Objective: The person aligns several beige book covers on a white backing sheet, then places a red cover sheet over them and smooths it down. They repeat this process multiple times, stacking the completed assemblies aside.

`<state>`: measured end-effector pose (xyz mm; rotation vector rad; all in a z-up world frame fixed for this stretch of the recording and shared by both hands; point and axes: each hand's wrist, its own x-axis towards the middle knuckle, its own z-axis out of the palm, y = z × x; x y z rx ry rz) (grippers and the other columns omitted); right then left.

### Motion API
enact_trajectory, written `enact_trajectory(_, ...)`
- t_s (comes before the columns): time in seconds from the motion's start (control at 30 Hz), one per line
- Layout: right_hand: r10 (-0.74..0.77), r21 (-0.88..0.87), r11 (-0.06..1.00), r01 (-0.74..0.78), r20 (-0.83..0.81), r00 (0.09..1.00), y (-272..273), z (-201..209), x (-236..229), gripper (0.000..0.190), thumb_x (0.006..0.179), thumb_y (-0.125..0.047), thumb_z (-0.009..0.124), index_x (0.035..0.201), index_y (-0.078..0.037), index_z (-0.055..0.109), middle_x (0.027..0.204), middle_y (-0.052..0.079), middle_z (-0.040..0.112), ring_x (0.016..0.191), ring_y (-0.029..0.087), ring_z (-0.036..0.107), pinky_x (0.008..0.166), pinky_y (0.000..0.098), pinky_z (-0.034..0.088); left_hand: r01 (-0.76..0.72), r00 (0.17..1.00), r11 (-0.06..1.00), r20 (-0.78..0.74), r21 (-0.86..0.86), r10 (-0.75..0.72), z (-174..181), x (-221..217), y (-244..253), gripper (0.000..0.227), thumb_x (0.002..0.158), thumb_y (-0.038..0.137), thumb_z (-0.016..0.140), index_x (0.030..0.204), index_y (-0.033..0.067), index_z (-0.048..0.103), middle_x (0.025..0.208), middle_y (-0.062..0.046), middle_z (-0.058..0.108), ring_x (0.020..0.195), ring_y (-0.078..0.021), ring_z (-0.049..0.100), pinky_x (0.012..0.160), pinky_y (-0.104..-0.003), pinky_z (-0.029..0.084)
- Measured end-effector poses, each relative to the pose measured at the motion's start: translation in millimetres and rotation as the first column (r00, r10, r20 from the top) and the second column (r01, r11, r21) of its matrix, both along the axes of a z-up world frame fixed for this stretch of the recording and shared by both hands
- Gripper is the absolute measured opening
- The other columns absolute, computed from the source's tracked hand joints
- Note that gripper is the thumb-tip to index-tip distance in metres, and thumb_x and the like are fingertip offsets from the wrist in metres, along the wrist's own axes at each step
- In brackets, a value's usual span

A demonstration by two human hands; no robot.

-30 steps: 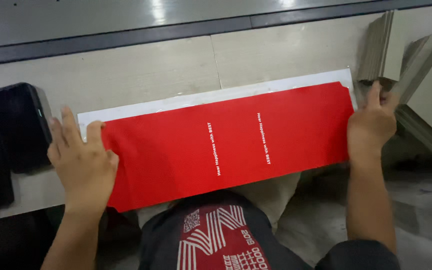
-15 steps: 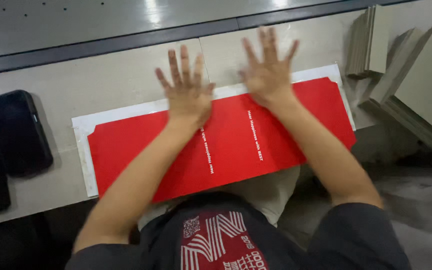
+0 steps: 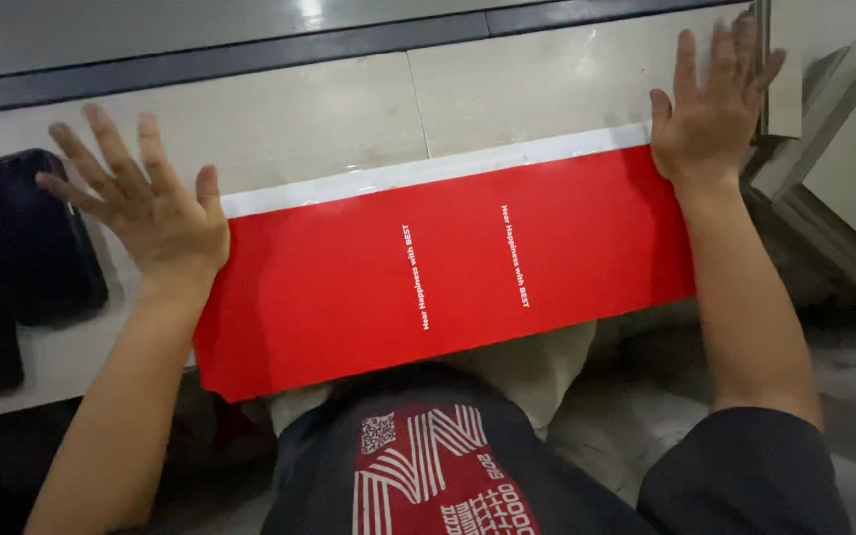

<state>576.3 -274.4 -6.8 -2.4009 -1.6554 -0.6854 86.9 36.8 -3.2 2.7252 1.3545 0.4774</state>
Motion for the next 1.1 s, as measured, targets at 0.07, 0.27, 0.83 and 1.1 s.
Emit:
enact_trajectory(0.07,0.096,0.037,0.994,-0.102,0.136,0.986,3.2,10.9,-17.7,0.062,0.103,0.006,0.098,0.153,0.018,0.063,0.148,0.048,0.049,0.137,0.063,0.032,0.101,0.0831,0.016,0.045,0.999,0.997,0.012,0.063,-0.046,5.2,2.6,-6.5,0.062,0.123,0.023,0.081,0.164,0.0069,0.037,0.167,-0.019,0.001,0.150,-0.0489,-0.007,0.116,-0.081,-0.008)
enact_trajectory(0.27,-0.312,-0.149,0.944,0.294,-0.110,0.944,30.6,4.0,-162.5,0.072,0.121,-0.032,0.056,0.176,-0.014,0.013,0.171,0.013,-0.011,0.161,0.039,-0.007,0.133,0.0676,0.002,0.168,0.938,0.985,0.299,0.049,-0.175,-4.8,78.3,-111.0,0.080,0.092,0.012,0.082,0.159,0.0134,0.038,0.169,-0.016,0.011,0.157,-0.0476,0.001,0.126,-0.072,-0.007)
enact_trajectory(0.83,-0.602,-0.342,0.791,0.508,-0.283,0.747,-96.9,-10.3,-95.8,0.074,0.110,-0.041,0.043,0.163,0.010,0.038,0.174,0.025,-0.005,0.159,0.035,-0.014,0.108,0.0766,-0.019,-0.431,0.901,0.827,-0.210,-0.360,0.379,10.4,-41.6,-110.0,0.088,0.102,0.042,0.052,0.168,0.0120,0.002,0.170,-0.015,-0.015,0.150,-0.0395,-0.023,0.119,-0.071,-0.014)
enact_trajectory(1.1,-0.645,-0.373,0.761,0.531,-0.341,0.684,-72.9,36.9,-123.2,0.079,0.108,-0.038,0.049,0.168,-0.006,0.009,0.170,0.025,-0.009,0.158,0.039,-0.011,0.112,0.0779,-0.016,-0.343,0.935,0.925,-0.151,-0.165,0.320,15.5,-78.5,-111.5,0.085,0.120,0.016,0.077,0.162,-0.0060,0.007,0.162,-0.036,-0.009,0.144,-0.0575,-0.016,0.111,-0.087,-0.009)
